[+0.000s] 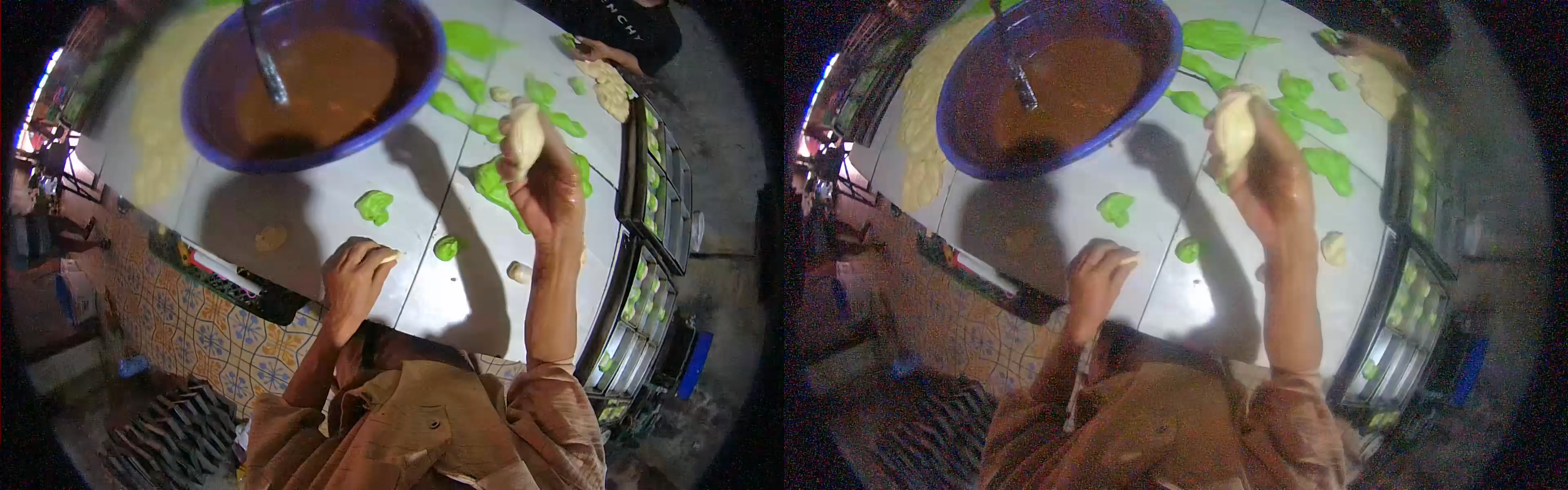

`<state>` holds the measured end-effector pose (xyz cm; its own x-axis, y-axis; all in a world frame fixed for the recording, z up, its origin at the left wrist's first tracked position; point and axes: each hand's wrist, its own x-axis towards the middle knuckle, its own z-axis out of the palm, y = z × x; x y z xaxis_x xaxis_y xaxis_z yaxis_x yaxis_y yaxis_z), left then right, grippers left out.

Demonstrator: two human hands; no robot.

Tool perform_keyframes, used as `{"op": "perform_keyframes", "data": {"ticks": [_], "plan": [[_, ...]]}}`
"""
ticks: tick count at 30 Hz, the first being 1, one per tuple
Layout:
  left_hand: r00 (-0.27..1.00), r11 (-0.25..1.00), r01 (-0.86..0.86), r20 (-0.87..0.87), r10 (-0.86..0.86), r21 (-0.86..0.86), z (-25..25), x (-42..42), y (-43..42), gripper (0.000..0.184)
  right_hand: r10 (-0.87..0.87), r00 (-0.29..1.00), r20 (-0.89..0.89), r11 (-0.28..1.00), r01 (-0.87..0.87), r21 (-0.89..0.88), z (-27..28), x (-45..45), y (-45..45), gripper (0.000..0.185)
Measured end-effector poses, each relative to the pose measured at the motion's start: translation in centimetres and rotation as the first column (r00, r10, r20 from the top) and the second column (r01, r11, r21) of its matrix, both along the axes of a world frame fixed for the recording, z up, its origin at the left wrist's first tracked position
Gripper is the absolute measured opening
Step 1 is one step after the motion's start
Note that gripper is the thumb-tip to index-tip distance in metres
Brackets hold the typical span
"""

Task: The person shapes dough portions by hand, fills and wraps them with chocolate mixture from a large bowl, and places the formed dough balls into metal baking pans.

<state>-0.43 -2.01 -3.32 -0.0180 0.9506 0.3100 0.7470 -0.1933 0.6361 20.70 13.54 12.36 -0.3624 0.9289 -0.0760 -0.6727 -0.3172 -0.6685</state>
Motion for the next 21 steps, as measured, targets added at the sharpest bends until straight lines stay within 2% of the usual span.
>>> {"op": "perform_keyframes", "data": {"ticks": [1,2,5,6,7,9,10,11,13,15,16,19,21], "plan": [[1.0,1.0,-0.002,0.018,0.002,-0.005,0.0,0.0,0.1,0.013,0.01,0.997,-0.073,0.998,-0.006,0.057,1.1,0.4,-0.4,0.04],[1.0,0.999,0.026,0.0,-0.026,0.025,-0.1,-0.2,0.4,0.013,-0.051,0.997,-0.065,0.996,0.056,0.072,2.1,0.8,-0.8,0.043],[0.967,0.989,0.013,0.252,0.024,-0.147,0.0,0.2,0.4,0.013,-0.022,0.999,-0.03,0.992,0.025,0.121,2.8,1.4,-1.1,0.048],[0.934,0.987,-0.015,0.35,0.071,-0.16,0.5,0.7,0.4,0.015,-0.106,0.99,0.091,0.992,0.098,0.085,2.3,1.2,-1.4,0.054],[0.911,0.958,-0.002,0.394,0.121,-0.288,1.5,0.9,0.4,0.018,-0.053,0.995,0.081,0.992,0.043,0.119,0.5,1.5,-1.1,0.054],[0.83,0.961,0.005,0.537,0.15,-0.277,3.5,1.9,1.0,0.02,-0.135,0.913,0.384,0.991,0.124,0.055,-3.5,1.1,-2.5,0.055],[0.811,0.965,0.031,0.571,0.129,-0.262,4.6,2.3,1.4,0.02,-0.074,0.802,0.593,0.994,0.01,0.11,-4.9,0.9,-3.4,0.053],[0.789,0.967,0.057,0.604,0.108,-0.247,5.6,2.6,1.8,0.02,-0.035,0.637,0.77,0.984,-0.113,0.138,-5.8,0.7,-4.5,0.052],[0.737,0.968,0.106,0.671,0.078,-0.229,5.2,3.1,2.2,0.021,0.132,0.746,0.653,0.981,-0.192,0.021,-6.7,-0.4,-7.1,0.048],[0.731,0.962,0.136,0.679,0.065,-0.238,5.5,3.5,2.5,0.024,0.179,0.742,0.647,0.967,-0.253,0.023,-8.3,-1.1,-8.2,0.041],[0.732,0.96,0.141,0.679,0.064,-0.242,5.7,3.6,2.5,0.028,0.165,0.773,0.613,0.975,-0.22,0.015,-8.4,-1.8,-8.8,0.036],[0.721,0.951,0.171,0.69,0.058,-0.258,5.9,4.0,2.4,0.04,0.218,0.761,0.611,0.97,-0.24,-0.047,-8.5,-1.2,-8.5,0.03],[0.704,0.943,0.191,0.708,0.064,-0.274,5.8,3.8,2.2,0.048,0.173,0.797,0.578,0.984,-0.171,-0.058,-8.5,-0.8,-8.8,0.025]]}}
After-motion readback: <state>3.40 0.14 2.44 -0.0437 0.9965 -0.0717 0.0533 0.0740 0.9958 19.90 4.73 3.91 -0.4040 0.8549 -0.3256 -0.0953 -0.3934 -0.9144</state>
